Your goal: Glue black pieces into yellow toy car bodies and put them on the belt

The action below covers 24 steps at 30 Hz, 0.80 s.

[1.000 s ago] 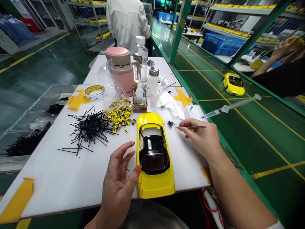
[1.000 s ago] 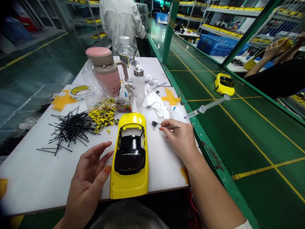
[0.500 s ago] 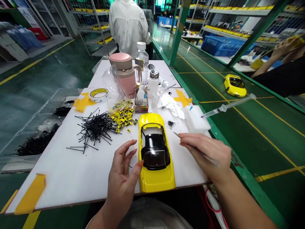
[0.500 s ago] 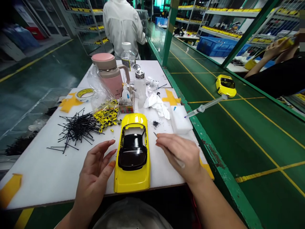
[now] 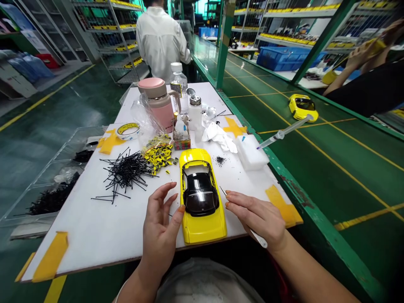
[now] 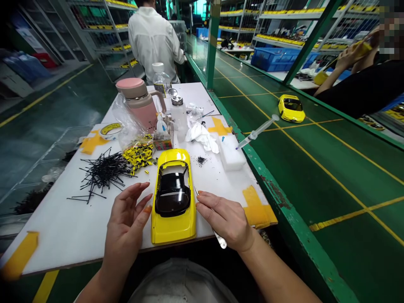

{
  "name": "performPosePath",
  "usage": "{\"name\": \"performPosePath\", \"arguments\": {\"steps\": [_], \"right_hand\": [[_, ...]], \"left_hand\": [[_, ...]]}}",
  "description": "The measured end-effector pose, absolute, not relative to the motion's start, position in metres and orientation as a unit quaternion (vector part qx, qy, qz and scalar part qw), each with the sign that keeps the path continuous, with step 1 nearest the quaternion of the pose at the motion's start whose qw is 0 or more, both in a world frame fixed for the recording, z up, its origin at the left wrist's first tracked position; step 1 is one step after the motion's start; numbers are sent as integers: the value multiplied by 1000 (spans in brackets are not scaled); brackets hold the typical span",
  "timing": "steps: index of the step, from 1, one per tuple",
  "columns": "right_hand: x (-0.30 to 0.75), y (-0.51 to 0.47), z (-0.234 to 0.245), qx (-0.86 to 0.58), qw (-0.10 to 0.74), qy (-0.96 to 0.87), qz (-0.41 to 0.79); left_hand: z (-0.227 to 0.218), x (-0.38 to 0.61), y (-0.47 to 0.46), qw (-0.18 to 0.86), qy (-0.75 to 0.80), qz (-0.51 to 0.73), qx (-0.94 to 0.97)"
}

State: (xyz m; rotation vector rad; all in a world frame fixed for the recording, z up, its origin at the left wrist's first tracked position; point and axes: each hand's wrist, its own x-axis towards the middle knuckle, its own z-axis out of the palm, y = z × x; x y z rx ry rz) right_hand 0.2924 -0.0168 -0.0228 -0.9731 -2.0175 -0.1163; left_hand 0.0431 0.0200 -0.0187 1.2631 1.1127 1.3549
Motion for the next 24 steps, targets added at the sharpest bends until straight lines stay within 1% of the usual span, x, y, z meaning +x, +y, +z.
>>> {"name": "performPosePath", "arguments": {"steps": [11,20,24], "right_hand": [[289,-12,-18,-357,450,-817,-49],[289,-12,-13,-357,422,-831,-65],[289,-14,-16,-357,431,-827,-60]], "left_hand": [[-19,43,21,472,457,551,516],[-18,43,20,474,456,549,516],[-18,43,20,476,453,548,518]]}}
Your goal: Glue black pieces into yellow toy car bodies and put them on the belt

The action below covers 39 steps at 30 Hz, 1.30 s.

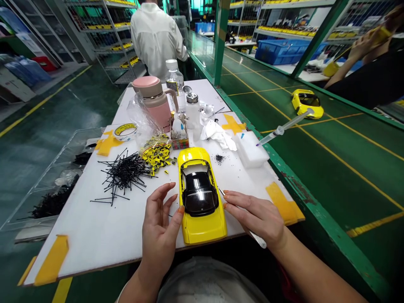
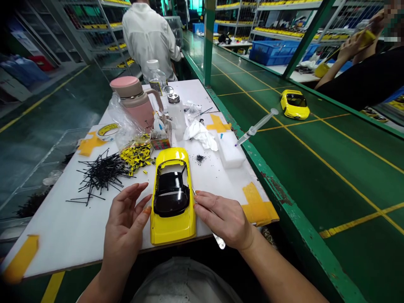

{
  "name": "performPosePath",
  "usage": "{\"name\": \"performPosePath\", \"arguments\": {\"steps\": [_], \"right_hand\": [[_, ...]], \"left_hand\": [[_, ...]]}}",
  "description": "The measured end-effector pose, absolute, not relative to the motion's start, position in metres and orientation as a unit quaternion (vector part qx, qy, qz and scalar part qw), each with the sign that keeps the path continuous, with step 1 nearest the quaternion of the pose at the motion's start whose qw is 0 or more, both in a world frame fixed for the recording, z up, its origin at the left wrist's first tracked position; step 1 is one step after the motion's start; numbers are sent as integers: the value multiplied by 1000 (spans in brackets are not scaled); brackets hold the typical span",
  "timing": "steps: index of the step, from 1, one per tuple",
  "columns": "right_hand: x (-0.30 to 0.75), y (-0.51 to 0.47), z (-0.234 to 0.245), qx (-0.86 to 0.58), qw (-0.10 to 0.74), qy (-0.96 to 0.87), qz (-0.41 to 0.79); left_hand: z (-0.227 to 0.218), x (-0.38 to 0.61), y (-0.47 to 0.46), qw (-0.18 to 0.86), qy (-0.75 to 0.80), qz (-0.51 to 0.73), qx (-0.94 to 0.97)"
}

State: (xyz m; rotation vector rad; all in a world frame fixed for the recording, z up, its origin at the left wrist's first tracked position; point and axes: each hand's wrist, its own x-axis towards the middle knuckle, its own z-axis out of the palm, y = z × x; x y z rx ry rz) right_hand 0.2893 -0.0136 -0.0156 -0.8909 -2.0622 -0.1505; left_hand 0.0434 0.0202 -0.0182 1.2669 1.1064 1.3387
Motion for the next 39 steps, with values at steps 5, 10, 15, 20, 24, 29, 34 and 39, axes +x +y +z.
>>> {"name": "performPosePath", "arguments": {"steps": [5,10,15,20,24,29,34,39], "right_hand": [[291,-18,-18,-396,459,-795,-25],[287,-17,-16,-457,527,-715,43],[283,-11,-17,-444,555,-700,69],[283,-10,-18,-438,537,-717,81],[283,-11,-19,-439,536,-716,85],[283,-11,-19,-441,549,-704,94],[283,-10,-18,-444,570,-685,93],[282,-9,-17,-438,559,-697,102]], "left_hand": [[-18,43,20,475,455,546,520],[-18,42,20,474,456,543,522],[-20,43,21,468,453,551,523],[-21,42,21,465,451,551,526],[-20,42,21,465,452,551,525],[-21,43,22,464,454,549,527],[-21,41,21,466,448,549,530],[-20,41,21,464,448,549,532]]}}
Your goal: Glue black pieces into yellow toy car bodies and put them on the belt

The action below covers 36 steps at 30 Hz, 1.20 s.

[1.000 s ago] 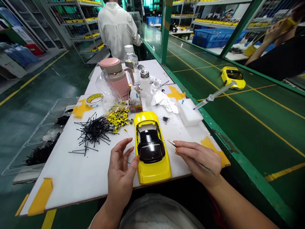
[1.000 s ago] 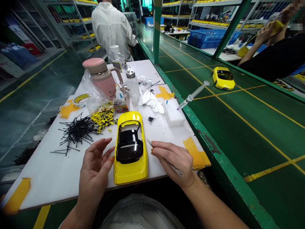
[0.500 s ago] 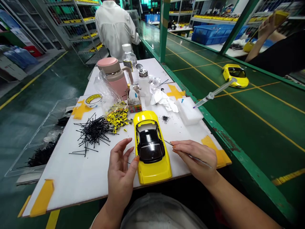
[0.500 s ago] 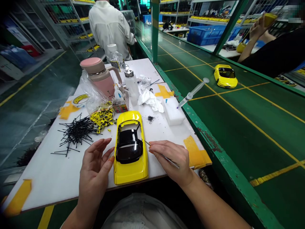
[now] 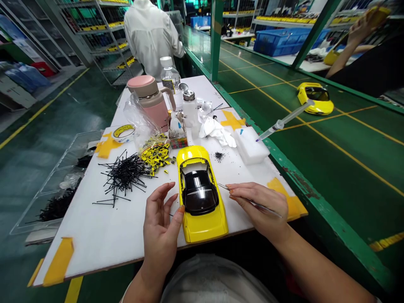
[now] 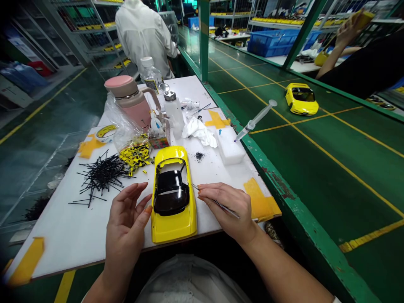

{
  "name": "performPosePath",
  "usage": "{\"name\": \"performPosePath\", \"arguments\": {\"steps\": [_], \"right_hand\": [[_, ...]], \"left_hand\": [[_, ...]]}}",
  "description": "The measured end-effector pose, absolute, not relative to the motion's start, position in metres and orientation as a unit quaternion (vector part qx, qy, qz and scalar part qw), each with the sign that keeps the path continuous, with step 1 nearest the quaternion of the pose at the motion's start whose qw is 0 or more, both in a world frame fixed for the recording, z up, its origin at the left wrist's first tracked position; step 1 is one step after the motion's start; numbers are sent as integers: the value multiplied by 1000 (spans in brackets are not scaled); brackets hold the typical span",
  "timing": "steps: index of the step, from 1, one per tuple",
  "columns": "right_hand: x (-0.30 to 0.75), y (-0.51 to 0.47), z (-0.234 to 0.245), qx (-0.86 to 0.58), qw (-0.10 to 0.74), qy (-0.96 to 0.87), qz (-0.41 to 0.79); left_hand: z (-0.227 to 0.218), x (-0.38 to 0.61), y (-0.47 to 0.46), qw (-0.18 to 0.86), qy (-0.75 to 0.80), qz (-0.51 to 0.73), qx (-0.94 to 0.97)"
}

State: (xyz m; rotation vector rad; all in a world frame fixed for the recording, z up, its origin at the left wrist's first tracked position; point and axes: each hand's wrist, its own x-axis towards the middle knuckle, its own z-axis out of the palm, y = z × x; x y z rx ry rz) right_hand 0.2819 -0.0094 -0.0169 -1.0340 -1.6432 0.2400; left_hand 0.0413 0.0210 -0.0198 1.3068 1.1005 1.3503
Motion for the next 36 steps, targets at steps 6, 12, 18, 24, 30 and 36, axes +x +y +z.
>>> {"name": "performPosePath", "arguments": {"steps": [6,12,18,24,30,36], "right_hand": [[283,-10,-18,-440,554,-698,107],[282,-9,-17,-445,571,-682,102],[281,-8,-16,-440,560,-694,108],[282,-9,-17,-441,568,-686,111],[282,-7,-18,-444,568,-684,110],[282,-7,-16,-440,562,-691,114]], "left_hand": [[-21,42,22,466,446,548,533],[-21,42,22,468,449,544,532],[-21,42,21,463,449,545,536],[-20,42,21,465,454,542,533],[-20,42,21,467,453,542,532],[-19,42,21,468,451,544,531]]}}
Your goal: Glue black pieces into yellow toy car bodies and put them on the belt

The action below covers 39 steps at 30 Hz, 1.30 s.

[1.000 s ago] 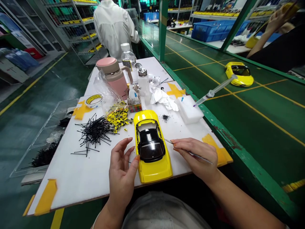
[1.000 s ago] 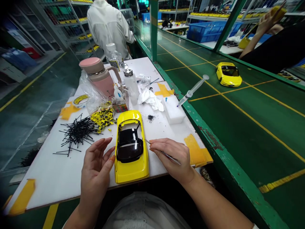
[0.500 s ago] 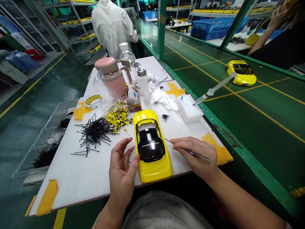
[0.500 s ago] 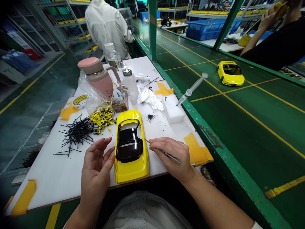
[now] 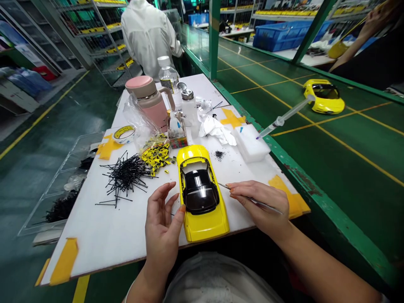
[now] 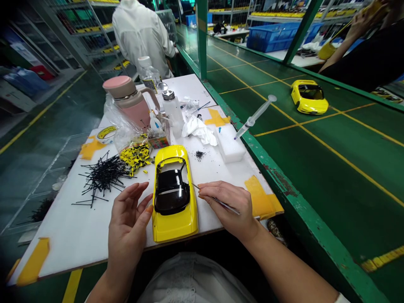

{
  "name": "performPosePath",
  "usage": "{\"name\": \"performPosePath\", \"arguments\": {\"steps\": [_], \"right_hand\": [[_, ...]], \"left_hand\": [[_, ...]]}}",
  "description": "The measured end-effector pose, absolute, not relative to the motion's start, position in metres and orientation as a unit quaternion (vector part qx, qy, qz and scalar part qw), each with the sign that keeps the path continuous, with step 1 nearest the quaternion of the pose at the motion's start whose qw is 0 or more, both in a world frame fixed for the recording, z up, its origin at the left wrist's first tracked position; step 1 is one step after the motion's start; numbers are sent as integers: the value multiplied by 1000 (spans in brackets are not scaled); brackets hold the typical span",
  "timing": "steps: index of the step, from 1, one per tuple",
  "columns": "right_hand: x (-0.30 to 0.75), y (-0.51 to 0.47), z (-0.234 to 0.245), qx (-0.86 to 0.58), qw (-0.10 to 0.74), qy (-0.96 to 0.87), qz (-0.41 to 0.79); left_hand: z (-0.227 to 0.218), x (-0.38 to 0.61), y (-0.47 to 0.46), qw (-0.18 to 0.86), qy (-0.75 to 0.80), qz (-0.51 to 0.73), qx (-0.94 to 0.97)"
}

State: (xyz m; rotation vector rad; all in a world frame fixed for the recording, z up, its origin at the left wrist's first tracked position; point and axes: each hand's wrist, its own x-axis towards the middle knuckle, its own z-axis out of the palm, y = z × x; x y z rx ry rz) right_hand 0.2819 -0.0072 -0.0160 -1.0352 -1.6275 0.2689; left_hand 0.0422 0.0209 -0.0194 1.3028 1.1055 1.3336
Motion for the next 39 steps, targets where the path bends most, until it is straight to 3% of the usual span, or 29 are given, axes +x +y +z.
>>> {"name": "performPosePath", "arguments": {"steps": [33,39], "right_hand": [[283,-8,-15,-439,560,-692,122],[284,-11,-14,-454,610,-636,130]], "left_hand": [[-20,43,21,463,458,546,527],[-20,42,20,468,454,546,526]]}}
